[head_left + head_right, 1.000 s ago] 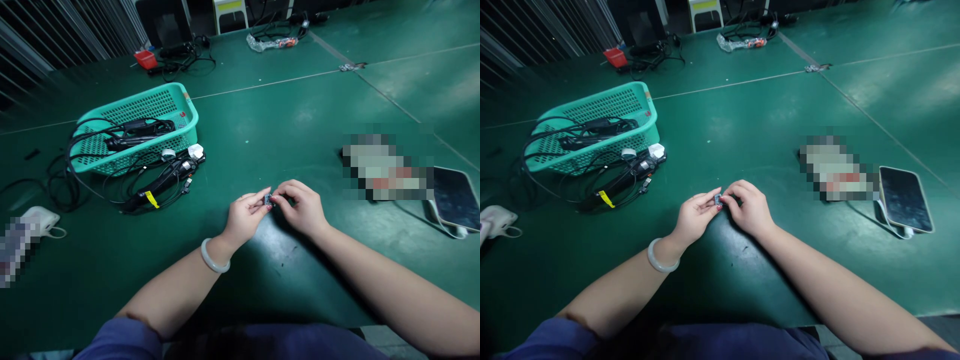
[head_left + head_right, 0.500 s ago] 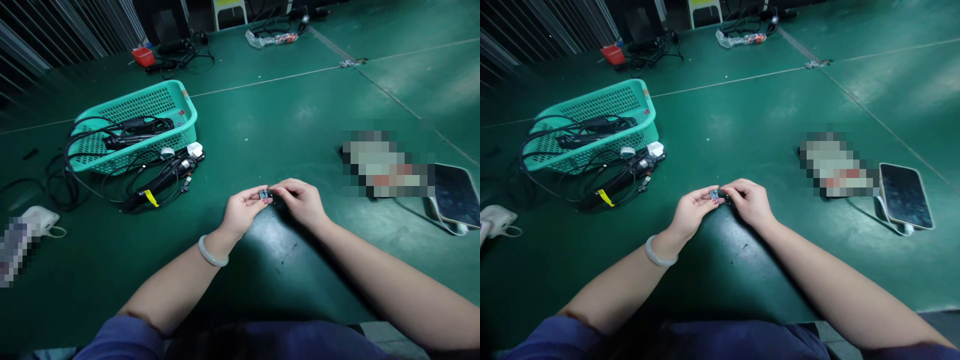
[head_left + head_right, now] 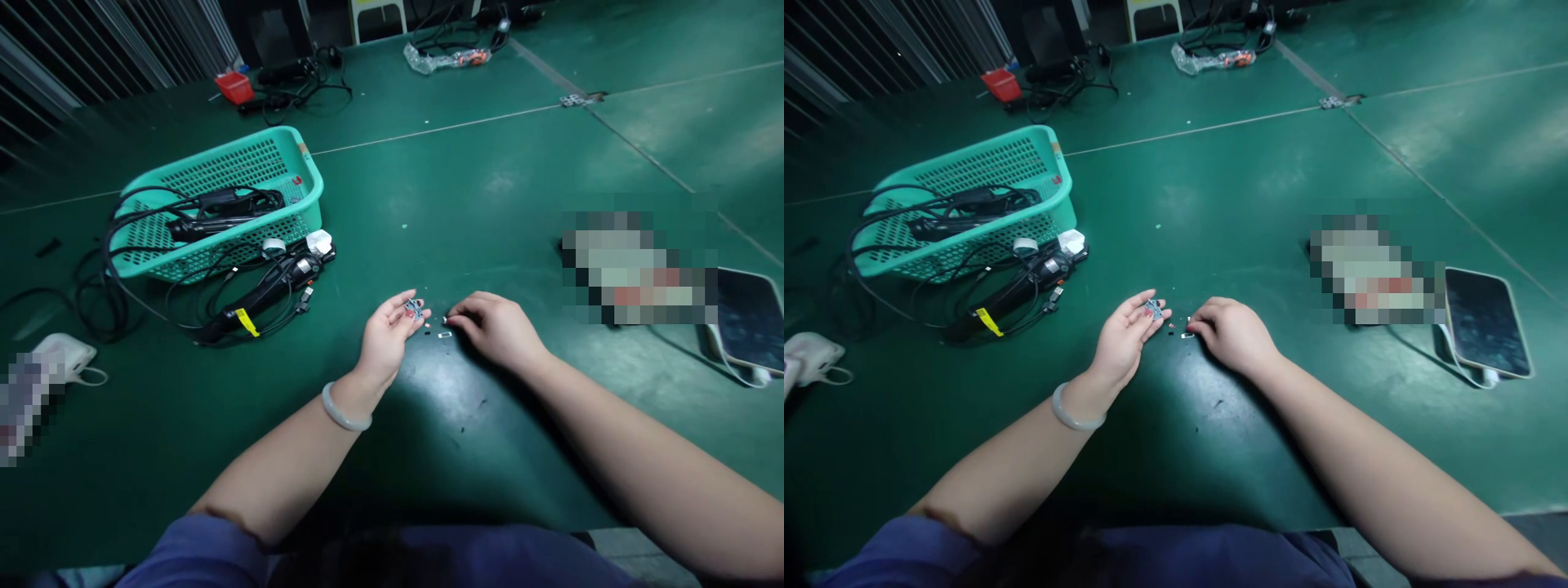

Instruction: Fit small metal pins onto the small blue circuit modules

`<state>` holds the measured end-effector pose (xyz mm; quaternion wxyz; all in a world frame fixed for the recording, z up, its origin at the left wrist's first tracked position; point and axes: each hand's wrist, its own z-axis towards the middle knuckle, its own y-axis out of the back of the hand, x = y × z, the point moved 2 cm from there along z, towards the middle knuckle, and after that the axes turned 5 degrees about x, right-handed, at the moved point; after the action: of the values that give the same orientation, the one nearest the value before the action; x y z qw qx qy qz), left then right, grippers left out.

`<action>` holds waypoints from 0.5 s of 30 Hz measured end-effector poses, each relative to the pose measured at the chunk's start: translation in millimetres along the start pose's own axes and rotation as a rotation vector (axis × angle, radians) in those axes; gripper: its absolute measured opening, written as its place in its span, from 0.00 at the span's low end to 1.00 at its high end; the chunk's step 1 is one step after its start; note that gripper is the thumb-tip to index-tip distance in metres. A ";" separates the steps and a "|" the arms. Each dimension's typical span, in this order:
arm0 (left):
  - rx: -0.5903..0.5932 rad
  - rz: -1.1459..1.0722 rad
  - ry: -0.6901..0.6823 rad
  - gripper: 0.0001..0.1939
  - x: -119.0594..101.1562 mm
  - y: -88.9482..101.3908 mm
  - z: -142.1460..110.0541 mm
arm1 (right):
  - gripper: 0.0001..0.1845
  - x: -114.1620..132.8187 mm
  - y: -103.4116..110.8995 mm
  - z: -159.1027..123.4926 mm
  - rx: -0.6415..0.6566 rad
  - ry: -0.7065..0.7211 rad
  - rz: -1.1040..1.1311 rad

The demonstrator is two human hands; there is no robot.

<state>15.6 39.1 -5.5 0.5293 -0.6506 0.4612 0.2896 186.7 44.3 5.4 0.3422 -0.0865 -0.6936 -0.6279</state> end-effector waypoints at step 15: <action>0.040 0.103 -0.019 0.13 3.7 -2.3 -0.9 | 0.06 0.3 -6.5 5.6 -0.086 -0.018 -0.037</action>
<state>19.1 37.2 -7.5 0.5308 -0.6127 0.4946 0.3133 180.9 48.1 0.4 0.3201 -0.0941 -0.6705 -0.6627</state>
